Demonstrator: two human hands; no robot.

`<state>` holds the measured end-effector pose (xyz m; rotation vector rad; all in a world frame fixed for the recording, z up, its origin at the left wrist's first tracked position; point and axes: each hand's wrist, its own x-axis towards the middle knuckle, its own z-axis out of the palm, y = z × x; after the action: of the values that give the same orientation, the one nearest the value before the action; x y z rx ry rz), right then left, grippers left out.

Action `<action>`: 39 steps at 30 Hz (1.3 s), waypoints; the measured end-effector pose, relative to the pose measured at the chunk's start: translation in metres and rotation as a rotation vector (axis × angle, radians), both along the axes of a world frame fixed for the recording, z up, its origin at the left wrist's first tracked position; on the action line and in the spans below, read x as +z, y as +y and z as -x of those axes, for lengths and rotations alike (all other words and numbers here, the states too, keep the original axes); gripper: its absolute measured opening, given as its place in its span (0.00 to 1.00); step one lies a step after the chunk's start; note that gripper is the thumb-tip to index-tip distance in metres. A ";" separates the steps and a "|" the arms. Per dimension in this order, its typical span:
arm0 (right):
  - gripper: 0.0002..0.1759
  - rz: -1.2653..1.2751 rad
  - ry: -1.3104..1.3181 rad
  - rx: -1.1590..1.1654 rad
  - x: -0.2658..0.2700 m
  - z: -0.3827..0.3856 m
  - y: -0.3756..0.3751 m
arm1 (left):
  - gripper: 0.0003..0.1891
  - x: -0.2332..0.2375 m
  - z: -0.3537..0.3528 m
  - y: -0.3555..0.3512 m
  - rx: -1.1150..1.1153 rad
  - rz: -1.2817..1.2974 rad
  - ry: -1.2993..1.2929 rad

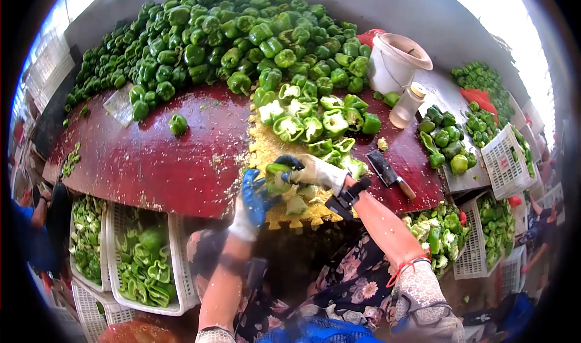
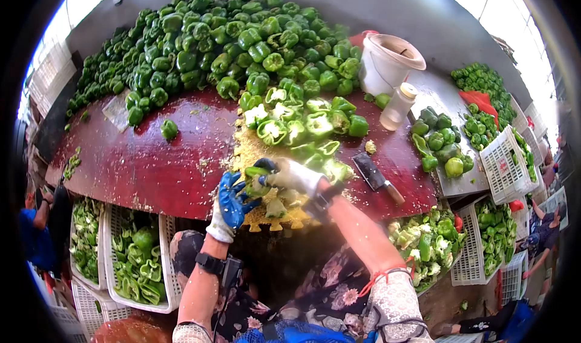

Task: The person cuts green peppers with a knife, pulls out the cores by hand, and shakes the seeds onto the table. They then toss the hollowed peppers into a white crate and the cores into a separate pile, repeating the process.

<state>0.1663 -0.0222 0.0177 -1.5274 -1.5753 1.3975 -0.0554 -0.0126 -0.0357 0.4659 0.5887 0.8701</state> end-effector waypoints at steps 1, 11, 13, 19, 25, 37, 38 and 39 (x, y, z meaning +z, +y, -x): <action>0.26 -0.002 -0.029 0.043 0.013 0.012 -0.008 | 0.25 -0.002 -0.001 0.003 -0.115 0.014 -0.103; 0.31 -0.331 -0.677 -0.082 0.013 0.091 -0.059 | 0.24 -0.030 0.008 -0.007 0.221 -0.379 0.077; 0.33 -0.321 -0.714 -0.127 -0.003 0.098 -0.064 | 0.24 -0.036 0.007 -0.006 0.310 -0.428 0.114; 0.33 -0.511 -0.556 -0.192 0.009 0.085 -0.058 | 0.27 0.013 0.016 -0.024 0.103 -0.088 -0.320; 0.26 -1.194 -0.410 -0.144 -0.032 0.078 -0.060 | 0.30 0.002 0.003 -0.038 0.246 -0.427 0.277; 0.24 -0.437 0.273 -0.385 -0.021 0.084 -0.056 | 0.19 0.018 -0.002 -0.030 0.231 -0.432 0.026; 0.24 -0.434 0.276 -0.379 -0.020 0.086 -0.057 | 0.21 0.017 0.005 -0.031 0.200 -0.499 0.120; 0.25 -0.419 0.308 -0.384 -0.020 0.087 -0.058 | 0.21 0.009 0.004 -0.028 0.205 -0.497 0.123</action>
<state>0.0792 -0.0804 -0.0022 -1.2128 -1.2113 0.9592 -0.0590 -0.0405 -0.0264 0.9253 0.5361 1.1963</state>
